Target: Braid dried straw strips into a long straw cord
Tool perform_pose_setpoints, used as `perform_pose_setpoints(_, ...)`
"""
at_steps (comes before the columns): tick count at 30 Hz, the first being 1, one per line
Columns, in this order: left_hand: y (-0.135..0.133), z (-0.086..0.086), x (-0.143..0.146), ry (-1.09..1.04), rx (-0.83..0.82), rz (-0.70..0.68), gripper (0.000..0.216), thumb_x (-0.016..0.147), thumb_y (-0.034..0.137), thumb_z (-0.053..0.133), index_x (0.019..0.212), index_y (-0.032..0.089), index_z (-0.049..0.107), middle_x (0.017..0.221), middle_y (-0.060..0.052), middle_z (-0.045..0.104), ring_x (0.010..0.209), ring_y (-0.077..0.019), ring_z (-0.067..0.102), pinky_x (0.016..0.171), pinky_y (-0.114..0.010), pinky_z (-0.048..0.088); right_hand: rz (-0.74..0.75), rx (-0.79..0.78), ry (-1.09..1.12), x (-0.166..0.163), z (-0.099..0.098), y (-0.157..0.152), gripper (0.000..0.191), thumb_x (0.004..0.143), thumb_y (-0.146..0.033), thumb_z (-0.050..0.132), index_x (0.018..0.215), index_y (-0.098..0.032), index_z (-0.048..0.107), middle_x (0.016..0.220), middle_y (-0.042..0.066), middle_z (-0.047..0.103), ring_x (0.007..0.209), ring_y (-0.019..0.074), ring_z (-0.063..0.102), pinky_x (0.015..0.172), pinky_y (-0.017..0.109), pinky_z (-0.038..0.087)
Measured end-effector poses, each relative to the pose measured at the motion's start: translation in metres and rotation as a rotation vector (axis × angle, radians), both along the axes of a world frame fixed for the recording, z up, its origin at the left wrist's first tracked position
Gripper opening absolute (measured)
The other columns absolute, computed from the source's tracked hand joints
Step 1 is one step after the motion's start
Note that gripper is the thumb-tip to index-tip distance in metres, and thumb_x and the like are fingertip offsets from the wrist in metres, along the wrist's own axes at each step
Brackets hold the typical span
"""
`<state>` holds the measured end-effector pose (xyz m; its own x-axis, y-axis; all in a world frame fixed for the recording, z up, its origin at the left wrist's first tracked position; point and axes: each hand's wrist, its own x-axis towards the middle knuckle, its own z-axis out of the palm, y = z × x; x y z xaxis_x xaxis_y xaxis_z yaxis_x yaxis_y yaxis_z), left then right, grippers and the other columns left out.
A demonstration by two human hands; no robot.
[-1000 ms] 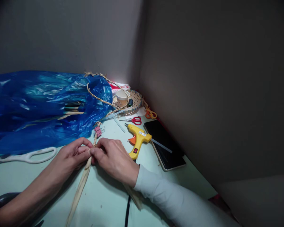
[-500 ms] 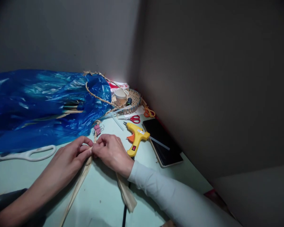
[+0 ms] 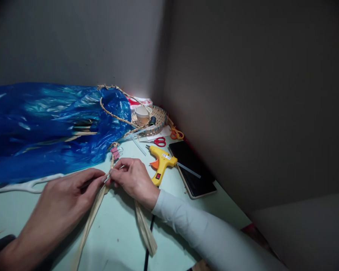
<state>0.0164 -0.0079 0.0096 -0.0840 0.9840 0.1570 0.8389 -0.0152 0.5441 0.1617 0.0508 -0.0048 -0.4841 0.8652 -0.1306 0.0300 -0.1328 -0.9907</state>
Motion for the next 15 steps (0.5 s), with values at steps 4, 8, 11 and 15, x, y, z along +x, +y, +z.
perform_pose_setpoints(4, 0.009, -0.004, -0.01, -0.207, -0.113, 0.009, 0.026, 0.084, 0.042, 0.054, 0.074, 0.025, 0.071, 0.074, -0.001, 0.074, 0.069, -0.0218, 0.063, 0.065, -0.03, 0.039, 0.029, -0.064, 0.048, 0.002, -0.002, 0.004, 0.01, 0.078, -0.018, 0.061, 0.068, -0.014, 0.059, 0.065, 0.002, 0.065, 0.051, 0.007, 0.041, 0.046, 0.019, 0.027)
perform_pose_setpoints(8, 0.023, -0.01, -0.024, -0.508, -0.187, 0.019, 0.021, 0.074, 0.041, 0.067, 0.067, 0.022, 0.072, 0.067, 0.001, 0.068, 0.065, -0.0176, 0.055, 0.058, -0.026, 0.036, 0.075, -0.111, 0.095, 0.005, -0.005, 0.009, 0.014, 0.078, -0.021, 0.064, 0.067, -0.014, 0.059, 0.064, 0.002, 0.066, 0.049, 0.0062, 0.037, 0.045, 0.019, 0.023)
perform_pose_setpoints(11, 0.028, -0.014, -0.029, -0.653, -0.242, 0.033, 0.022, 0.072, 0.042, 0.072, 0.068, 0.021, 0.072, 0.065, 0.001, 0.063, 0.059, -0.0132, 0.047, 0.052, -0.024, 0.029, 0.105, -0.148, 0.128, 0.008, -0.004, 0.011, 0.015, 0.079, -0.023, 0.064, 0.068, -0.014, 0.06, 0.068, 0.002, 0.066, 0.051, 0.0057, 0.037, 0.045, 0.019, 0.022)
perform_pose_setpoints(15, 0.027, -0.017, -0.029, -0.74, -0.316, 0.028, 0.024, 0.072, 0.043, 0.073, 0.071, 0.019, 0.072, 0.065, 0.001, 0.057, 0.058, -0.0103, 0.04, 0.052, -0.021, 0.027, 0.094, -0.235, 0.125, 0.011, 0.0, 0.012, 0.016, 0.079, -0.024, 0.066, 0.068, -0.013, 0.06, 0.07, 0.003, 0.066, 0.051, 0.0046, 0.036, 0.045, 0.018, 0.021)
